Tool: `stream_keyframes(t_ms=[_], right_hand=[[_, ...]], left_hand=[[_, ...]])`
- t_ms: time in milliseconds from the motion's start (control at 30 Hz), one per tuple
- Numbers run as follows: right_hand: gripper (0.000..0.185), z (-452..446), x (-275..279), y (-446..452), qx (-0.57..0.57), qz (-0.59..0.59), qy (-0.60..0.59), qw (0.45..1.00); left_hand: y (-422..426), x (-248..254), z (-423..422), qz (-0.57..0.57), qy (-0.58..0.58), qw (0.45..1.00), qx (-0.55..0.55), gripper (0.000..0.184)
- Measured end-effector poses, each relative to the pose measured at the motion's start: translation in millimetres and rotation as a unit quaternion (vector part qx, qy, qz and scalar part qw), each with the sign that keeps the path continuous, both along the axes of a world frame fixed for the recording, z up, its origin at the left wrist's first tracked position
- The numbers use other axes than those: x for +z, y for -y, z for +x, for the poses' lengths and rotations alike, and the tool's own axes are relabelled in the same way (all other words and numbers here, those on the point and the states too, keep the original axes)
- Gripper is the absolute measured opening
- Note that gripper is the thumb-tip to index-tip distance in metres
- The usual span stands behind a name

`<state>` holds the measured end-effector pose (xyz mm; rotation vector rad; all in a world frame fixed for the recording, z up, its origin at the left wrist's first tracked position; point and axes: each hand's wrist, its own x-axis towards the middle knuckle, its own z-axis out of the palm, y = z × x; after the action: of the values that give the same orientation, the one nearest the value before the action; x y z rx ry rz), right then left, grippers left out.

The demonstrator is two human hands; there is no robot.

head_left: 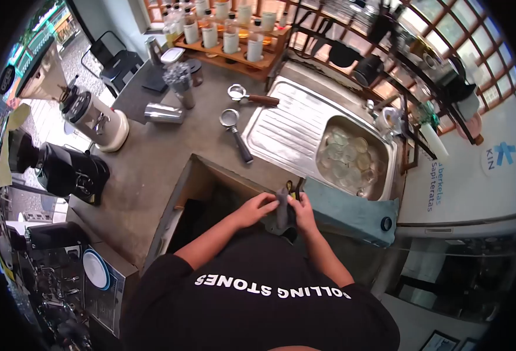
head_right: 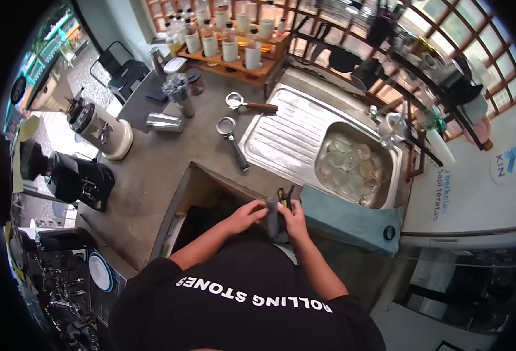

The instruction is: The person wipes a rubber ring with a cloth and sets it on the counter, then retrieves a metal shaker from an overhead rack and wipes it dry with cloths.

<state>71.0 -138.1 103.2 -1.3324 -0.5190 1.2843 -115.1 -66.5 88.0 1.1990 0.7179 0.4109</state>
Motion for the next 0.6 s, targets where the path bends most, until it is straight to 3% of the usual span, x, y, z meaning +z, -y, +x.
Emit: stream_keyframes(t_ms=[67,233,333,367,467,533,600], right_hand=[[0.023,-35,-10,-11,0.017,0.022,0.101,0.994],[0.025,-79,2,-27,-0.034,0.005,0.066,0.997],[0.030,-81,2,-11,-0.030,-0.023,0.036,0.999],[0.033,-80,-2,-3,-0.037,-0.016,0.028,0.999],[0.042,-74,-2,22,-0.049,-0.054,0.032,0.997],[0.048,-80,13,33,-0.055,-0.139,0.060,0.987],[0.050,-85,8,39,-0.099,-0.112,0.127,0.981]], left_hand=[[-6,13,-5,0.024,-0.009,1.000,0.015,0.042],[-23,5,-31,0.003,0.055,0.996,0.076,0.039],[-32,10,-43,0.052,0.024,0.998,0.027,0.040],[-35,13,-46,0.139,-0.086,0.987,0.014,0.044],[-47,-1,-42,0.151,-0.117,0.971,-0.144,0.044],[-38,-9,-36,0.113,-0.070,0.983,-0.124,0.039],[-26,-15,-30,0.109,-0.002,0.989,-0.104,0.037]])
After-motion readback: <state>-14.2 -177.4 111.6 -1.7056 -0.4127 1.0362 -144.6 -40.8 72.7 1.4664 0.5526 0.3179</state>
